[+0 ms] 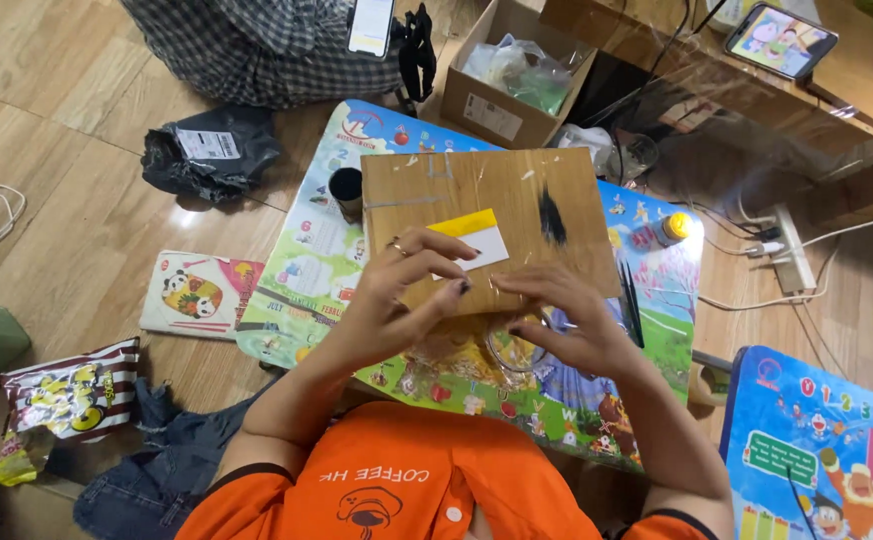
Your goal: The person is crafting a small object by manipulating a clear plastic ring and a feather. They use scissors to cut a piece of plastic and then attach the feather to the ring using a yellow and white adhesive strip.
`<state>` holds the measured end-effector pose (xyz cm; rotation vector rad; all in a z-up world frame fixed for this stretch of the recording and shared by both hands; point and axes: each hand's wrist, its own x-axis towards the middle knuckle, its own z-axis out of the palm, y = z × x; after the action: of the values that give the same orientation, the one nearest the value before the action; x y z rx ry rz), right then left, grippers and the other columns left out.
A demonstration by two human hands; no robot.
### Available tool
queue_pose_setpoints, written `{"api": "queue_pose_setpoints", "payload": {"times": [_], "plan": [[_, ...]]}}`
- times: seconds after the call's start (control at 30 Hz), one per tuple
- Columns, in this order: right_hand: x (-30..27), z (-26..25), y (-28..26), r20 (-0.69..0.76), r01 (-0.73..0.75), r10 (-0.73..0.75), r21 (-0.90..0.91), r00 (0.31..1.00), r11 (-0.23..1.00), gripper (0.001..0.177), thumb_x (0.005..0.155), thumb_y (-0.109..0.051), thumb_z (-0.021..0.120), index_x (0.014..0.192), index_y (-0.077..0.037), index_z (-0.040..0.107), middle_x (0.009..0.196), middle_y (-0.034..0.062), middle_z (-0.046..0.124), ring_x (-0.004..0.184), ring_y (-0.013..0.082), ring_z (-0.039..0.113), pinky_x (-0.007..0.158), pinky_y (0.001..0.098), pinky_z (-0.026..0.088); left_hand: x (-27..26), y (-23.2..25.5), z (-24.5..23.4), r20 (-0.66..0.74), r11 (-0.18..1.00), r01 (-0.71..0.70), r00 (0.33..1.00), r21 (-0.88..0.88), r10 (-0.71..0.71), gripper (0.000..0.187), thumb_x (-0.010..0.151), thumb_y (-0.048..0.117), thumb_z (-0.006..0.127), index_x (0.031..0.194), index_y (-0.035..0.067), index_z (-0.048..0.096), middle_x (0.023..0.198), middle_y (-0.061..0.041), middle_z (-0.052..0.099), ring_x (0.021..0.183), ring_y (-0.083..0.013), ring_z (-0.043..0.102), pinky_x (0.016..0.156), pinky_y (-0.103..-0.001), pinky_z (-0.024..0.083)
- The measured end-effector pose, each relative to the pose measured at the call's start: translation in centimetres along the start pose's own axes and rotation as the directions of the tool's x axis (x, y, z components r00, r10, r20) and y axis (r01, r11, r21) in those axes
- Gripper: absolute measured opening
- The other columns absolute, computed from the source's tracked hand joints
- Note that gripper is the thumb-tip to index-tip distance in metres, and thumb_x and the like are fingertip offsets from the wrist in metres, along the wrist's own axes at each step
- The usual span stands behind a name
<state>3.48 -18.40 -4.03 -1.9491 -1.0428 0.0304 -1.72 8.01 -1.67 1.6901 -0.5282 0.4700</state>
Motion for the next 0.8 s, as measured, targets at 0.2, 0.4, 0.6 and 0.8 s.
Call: {"api": "queue_pose_setpoints", "payload": {"times": [0.2,0.4,0.6,0.8], "plan": [[2.6,3.7,3.3,0.169,-0.190,0.112,0.571,0.979,0.799,0.042,0.084,0.010,0.074,0.126,0.005,0.068,0.116,0.0204,0.070,0.105,0.0247,0.064,0.082,0.0396,0.061,0.2,-0.9,-0.1,-0.028,0.998,0.023,0.999,-0.055,-0.025,0.008,0.098,0.011,0.066,0.100,0.008,0.073,0.115,-0.013,0.071,0.105,-0.0331,0.069,0.092,-0.045,0.055],[4.8,1.5,3.0,0.200,-0.322,0.253,0.629,0.947,0.708,0.013,0.091,0.013,0.066,0.102,0.012,0.072,0.083,0.0171,0.066,0.071,0.0155,0.060,0.061,0.0300,0.055,-1.4,-4.0,-1.0,-0.166,0.991,0.112,0.981,0.074,-0.098,0.007,0.098,0.012,0.067,0.098,0.010,0.073,0.114,-0.010,0.071,0.106,-0.0296,0.068,0.094,-0.041,0.053],[6.4,-0.3,3.0,0.116,-0.429,0.418,0.370,0.901,0.824,0.017,0.089,0.010,0.071,0.105,0.005,0.076,0.090,0.0150,0.071,0.085,0.0161,0.066,0.072,0.0306,0.061,-2.2,-5.7,0.1,-0.286,0.943,0.193,0.952,0.271,-0.113,0.002,0.093,0.016,0.074,0.091,0.014,0.075,0.115,-0.005,0.068,0.109,-0.0268,0.060,0.097,-0.040,0.041],[7.2,0.2,3.9,0.086,-0.431,0.424,0.259,0.902,0.864,0.016,0.090,0.008,0.072,0.105,0.003,0.077,0.090,0.0132,0.067,0.084,0.0158,0.066,0.071,0.0295,0.062,-2.1,-5.9,0.5,-0.339,0.883,0.236,0.936,0.405,-0.095,0.003,0.088,0.017,0.079,0.086,0.017,0.076,0.125,-0.004,0.062,0.120,-0.0289,0.048,0.104,-0.048,0.029]]}}
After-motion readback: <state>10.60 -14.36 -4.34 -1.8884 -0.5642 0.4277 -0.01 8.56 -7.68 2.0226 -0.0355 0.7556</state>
